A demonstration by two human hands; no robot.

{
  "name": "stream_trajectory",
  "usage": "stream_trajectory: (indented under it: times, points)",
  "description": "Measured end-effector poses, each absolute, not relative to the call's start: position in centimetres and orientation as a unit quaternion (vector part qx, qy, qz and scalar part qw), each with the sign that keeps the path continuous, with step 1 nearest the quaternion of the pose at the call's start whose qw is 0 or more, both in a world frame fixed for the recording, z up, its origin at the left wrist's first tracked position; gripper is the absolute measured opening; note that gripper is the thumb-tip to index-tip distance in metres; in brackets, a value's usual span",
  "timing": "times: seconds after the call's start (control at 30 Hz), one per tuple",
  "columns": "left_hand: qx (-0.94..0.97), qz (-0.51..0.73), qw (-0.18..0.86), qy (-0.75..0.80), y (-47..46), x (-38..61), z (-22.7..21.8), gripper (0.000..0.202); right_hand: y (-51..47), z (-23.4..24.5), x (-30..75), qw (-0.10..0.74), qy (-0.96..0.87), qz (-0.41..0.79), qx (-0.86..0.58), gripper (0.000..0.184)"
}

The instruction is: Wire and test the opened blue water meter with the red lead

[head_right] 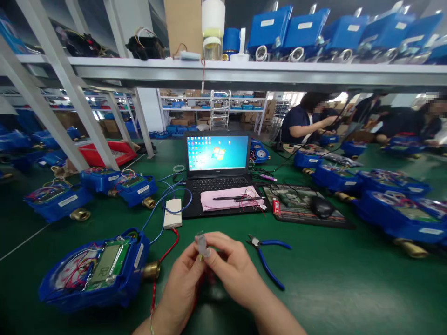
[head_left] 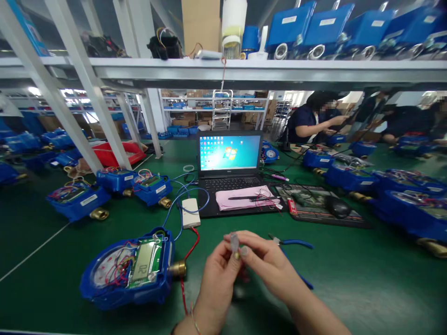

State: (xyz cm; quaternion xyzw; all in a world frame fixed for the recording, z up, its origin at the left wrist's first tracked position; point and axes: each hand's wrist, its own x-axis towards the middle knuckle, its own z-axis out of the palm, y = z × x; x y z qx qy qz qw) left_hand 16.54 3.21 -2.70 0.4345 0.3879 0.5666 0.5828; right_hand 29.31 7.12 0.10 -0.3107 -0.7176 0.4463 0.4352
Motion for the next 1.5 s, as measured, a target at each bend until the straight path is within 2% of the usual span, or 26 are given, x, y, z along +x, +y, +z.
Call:
stream_trajectory:
  times: [0.1,0.2,0.33,0.43,0.5,0.67,0.87,1.1,1.2,1.33,1.5]
  points:
    - [0.459,0.559,0.569,0.392,2.4,16.0,-2.6,0.058,5.2,0.0,27.1,0.467,-0.632,0.529,-0.32,0.036]
    - [0.511,0.548,0.515,0.417,1.2,14.8,-2.2,0.064,4.4,-0.1,26.3,0.486,-0.599,0.548,-0.325,0.034]
    - [0.582,0.567,0.3,0.5,-0.7,12.8,-0.3,0.047,3.2,0.5,26.5,0.507,-0.618,0.505,-0.326,0.034]
    - [0.588,0.566,0.224,0.533,-1.7,11.6,1.6,0.028,2.3,0.9,26.9,0.482,-0.663,0.458,-0.342,0.038]
    - [0.584,0.56,0.22,0.545,-1.9,11.2,2.8,0.018,2.0,1.1,27.0,0.473,-0.693,0.418,-0.349,0.04]
    - [0.642,0.535,0.207,0.509,-2.1,10.9,4.8,0.023,1.4,1.4,26.8,0.454,-0.736,0.364,-0.347,0.038]
    - [0.729,0.463,0.18,0.471,-2.2,10.9,5.7,0.041,0.5,2.2,26.6,0.458,-0.767,0.312,-0.323,0.033]
    - [0.783,0.4,0.15,0.452,-2.6,10.6,5.8,0.036,0.2,1.2,27.3,0.4,-0.799,0.328,-0.307,0.027]
    - [0.787,0.404,0.137,0.446,-2.9,10.8,5.5,0.036,0.0,1.0,27.6,0.393,-0.806,0.312,-0.313,0.025]
    - [0.785,0.423,0.088,0.443,-3.3,10.6,5.2,0.034,0.5,1.1,28.1,0.432,-0.816,0.243,-0.297,0.023]
    - [0.678,0.537,0.069,0.497,-5.2,8.9,6.5,0.032,1.9,0.1,29.3,0.486,-0.77,0.166,-0.378,0.023]
